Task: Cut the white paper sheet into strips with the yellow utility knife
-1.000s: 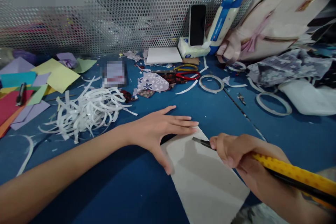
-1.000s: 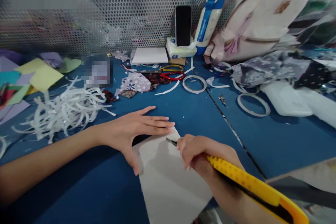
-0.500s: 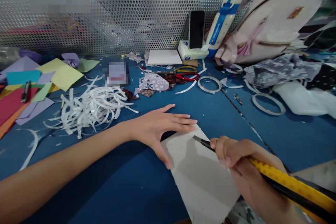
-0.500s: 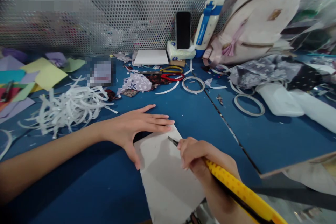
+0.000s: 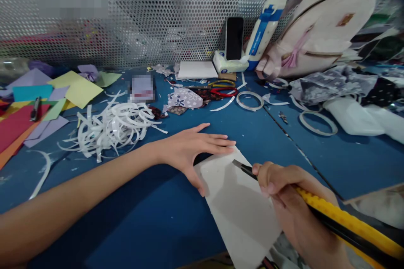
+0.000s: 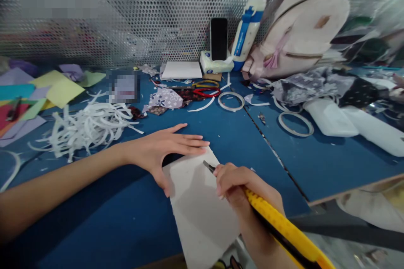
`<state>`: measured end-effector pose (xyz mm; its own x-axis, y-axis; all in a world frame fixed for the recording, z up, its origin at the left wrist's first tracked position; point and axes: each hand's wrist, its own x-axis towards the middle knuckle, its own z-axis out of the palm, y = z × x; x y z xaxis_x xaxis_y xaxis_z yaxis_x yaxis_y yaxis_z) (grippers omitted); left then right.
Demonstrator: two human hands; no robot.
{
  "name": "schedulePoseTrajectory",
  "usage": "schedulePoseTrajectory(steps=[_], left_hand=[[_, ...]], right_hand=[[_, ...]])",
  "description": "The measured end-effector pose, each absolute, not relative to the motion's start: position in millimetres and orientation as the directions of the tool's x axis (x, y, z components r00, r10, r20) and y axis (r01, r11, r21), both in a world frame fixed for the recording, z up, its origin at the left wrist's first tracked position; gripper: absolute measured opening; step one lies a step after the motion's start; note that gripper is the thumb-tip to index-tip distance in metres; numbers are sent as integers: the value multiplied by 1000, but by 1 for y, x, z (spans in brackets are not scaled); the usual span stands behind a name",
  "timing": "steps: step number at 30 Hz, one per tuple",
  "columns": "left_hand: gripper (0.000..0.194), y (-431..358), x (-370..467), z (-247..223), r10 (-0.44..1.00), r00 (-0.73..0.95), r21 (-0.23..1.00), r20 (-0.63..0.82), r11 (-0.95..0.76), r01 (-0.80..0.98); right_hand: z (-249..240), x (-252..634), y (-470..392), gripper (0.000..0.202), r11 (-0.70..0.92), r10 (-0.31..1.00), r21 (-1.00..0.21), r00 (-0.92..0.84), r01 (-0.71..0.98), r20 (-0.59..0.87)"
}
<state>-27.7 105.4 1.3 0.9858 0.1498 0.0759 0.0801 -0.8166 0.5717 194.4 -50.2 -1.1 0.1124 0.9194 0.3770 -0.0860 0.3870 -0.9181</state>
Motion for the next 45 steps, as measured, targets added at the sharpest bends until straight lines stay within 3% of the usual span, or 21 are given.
schedulePoseTrajectory(steps=[29, 45], left_hand=[[106, 105, -28, 1, 135, 987, 560, 87, -826, 63], [107, 106, -25, -1, 136, 986, 530, 92, -845, 67]], right_hand=[[6, 187, -57, 19, 416, 898, -909, 166, -18, 408], [2, 163, -71, 18, 398, 849, -917, 394, -39, 352]])
